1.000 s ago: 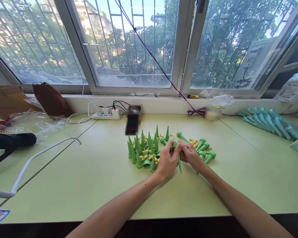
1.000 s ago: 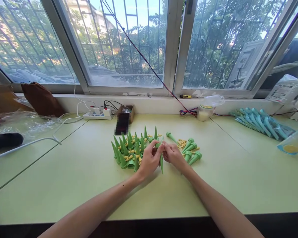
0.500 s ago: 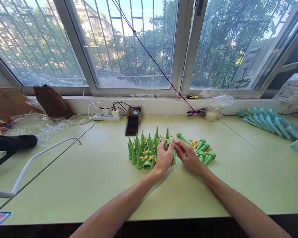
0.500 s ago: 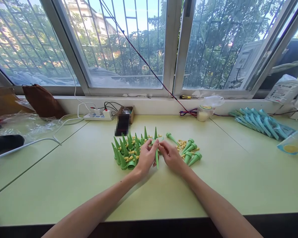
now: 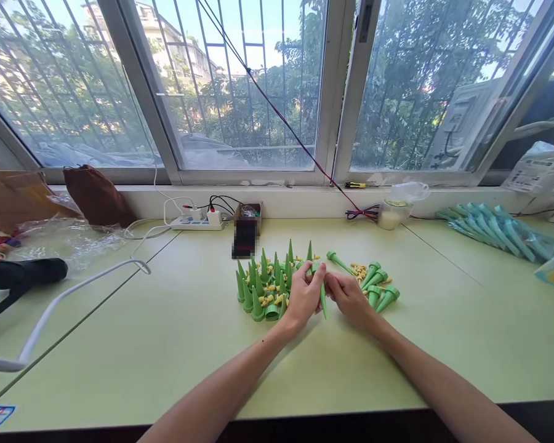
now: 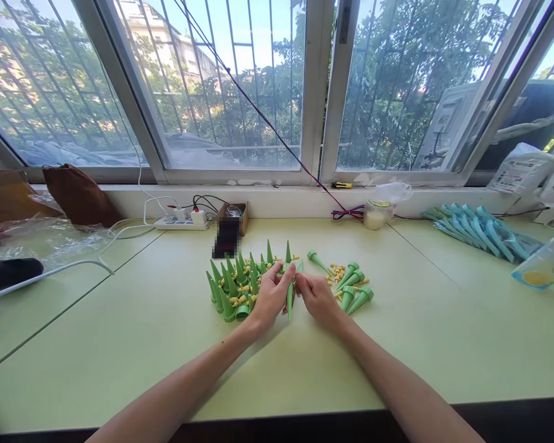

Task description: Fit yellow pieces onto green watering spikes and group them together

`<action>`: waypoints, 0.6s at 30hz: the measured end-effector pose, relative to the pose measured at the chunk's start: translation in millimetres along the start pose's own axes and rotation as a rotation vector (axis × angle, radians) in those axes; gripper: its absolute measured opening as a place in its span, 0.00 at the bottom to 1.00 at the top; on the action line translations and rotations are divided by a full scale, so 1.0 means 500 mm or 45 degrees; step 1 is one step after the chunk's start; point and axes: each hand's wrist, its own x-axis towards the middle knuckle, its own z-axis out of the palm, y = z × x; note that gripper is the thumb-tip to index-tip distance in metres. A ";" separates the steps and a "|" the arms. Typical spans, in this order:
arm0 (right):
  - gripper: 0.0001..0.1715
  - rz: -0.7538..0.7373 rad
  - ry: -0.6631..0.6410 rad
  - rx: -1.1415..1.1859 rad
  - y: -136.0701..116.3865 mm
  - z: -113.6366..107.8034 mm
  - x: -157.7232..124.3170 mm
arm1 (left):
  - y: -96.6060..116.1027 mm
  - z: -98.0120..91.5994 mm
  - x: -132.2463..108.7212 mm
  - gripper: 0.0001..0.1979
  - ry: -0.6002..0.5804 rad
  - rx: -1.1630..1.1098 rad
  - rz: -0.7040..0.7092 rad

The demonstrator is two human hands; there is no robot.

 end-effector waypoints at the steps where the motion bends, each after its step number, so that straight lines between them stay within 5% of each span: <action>1: 0.33 0.004 0.010 0.009 -0.001 0.001 0.001 | -0.001 0.000 0.000 0.26 -0.004 -0.008 0.004; 11: 0.27 0.086 0.025 0.103 0.002 0.000 -0.002 | -0.003 0.003 -0.002 0.27 0.061 -0.065 0.008; 18: 0.35 0.378 -0.038 0.609 -0.005 0.014 0.001 | -0.009 0.000 -0.011 0.22 0.040 0.119 0.211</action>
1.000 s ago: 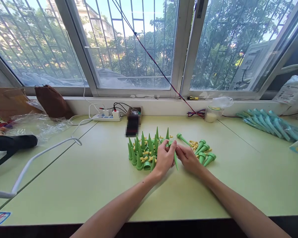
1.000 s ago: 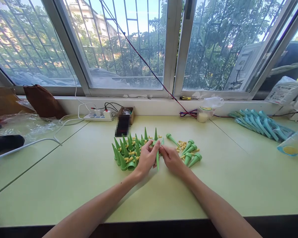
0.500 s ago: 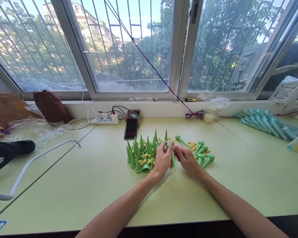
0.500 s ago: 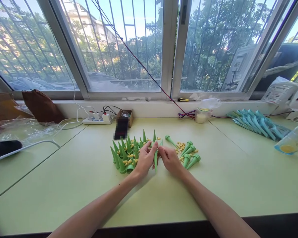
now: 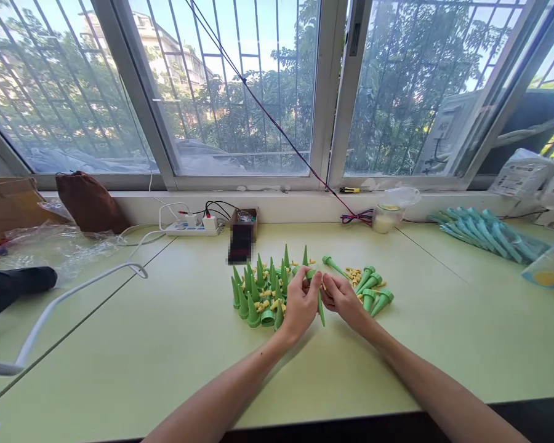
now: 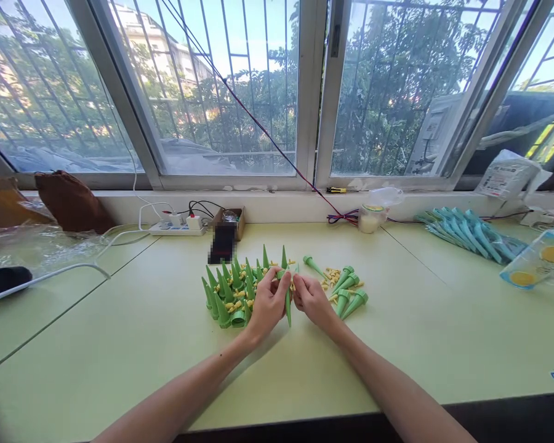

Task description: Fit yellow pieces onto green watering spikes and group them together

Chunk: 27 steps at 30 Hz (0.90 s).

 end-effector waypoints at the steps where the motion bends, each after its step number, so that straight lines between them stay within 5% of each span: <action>1: 0.36 0.042 -0.003 0.050 -0.005 0.002 0.000 | 0.000 0.000 -0.001 0.22 0.005 0.023 0.032; 9: 0.39 0.113 -0.022 0.074 -0.011 0.001 0.006 | -0.005 0.002 -0.004 0.21 0.017 0.050 0.011; 19: 0.34 -0.175 0.018 -0.176 -0.002 -0.005 -0.002 | 0.012 0.007 0.001 0.26 0.038 -0.194 -0.156; 27: 0.38 -0.197 0.205 -0.249 0.005 -0.011 0.004 | -0.003 0.005 -0.003 0.23 -0.130 -0.257 -0.191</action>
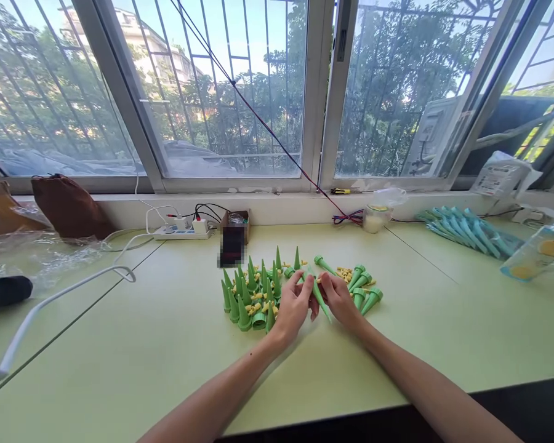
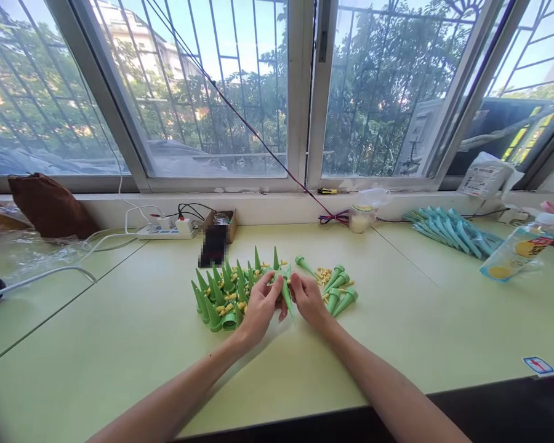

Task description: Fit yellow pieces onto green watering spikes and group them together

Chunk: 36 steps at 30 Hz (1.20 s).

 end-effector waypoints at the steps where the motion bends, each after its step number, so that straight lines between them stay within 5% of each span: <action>1: 0.39 0.011 0.017 0.005 0.002 0.001 0.001 | -0.002 -0.001 0.000 0.23 -0.005 0.013 0.013; 13: 0.39 0.205 0.057 0.134 0.014 0.012 0.010 | -0.016 -0.005 -0.010 0.16 -0.026 0.405 0.253; 26: 0.32 -0.051 0.039 -0.043 0.003 0.000 0.012 | 0.000 -0.001 0.009 0.25 -0.007 -0.171 -0.121; 36: 0.31 -0.152 0.009 -0.234 -0.009 -0.005 0.012 | 0.009 -0.001 0.006 0.25 -0.002 -0.257 -0.191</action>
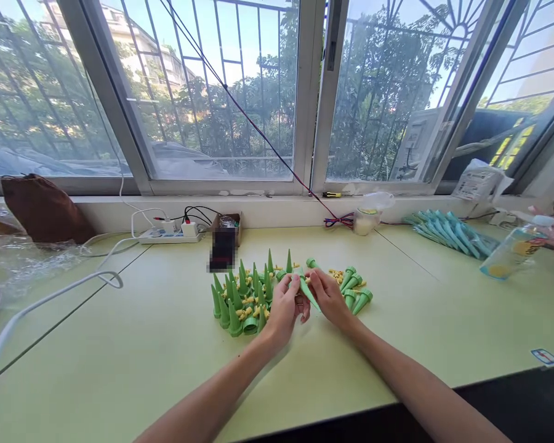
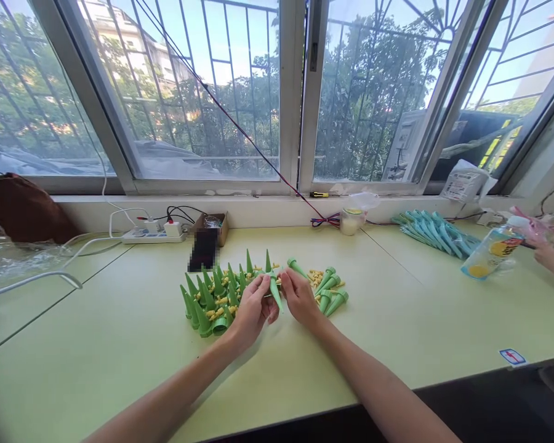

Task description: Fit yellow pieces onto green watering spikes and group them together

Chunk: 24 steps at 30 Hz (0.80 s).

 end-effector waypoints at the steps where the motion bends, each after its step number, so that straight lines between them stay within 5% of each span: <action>1: 0.31 -0.005 0.007 -0.030 0.000 -0.001 0.000 | 0.000 0.000 0.000 0.25 -0.008 0.002 -0.001; 15: 0.36 -0.023 0.079 -0.135 0.013 -0.005 0.005 | -0.005 -0.007 0.008 0.26 -0.028 0.125 0.019; 24: 0.40 0.156 0.112 0.058 0.019 -0.002 0.009 | -0.015 -0.017 0.014 0.21 -0.201 0.456 0.165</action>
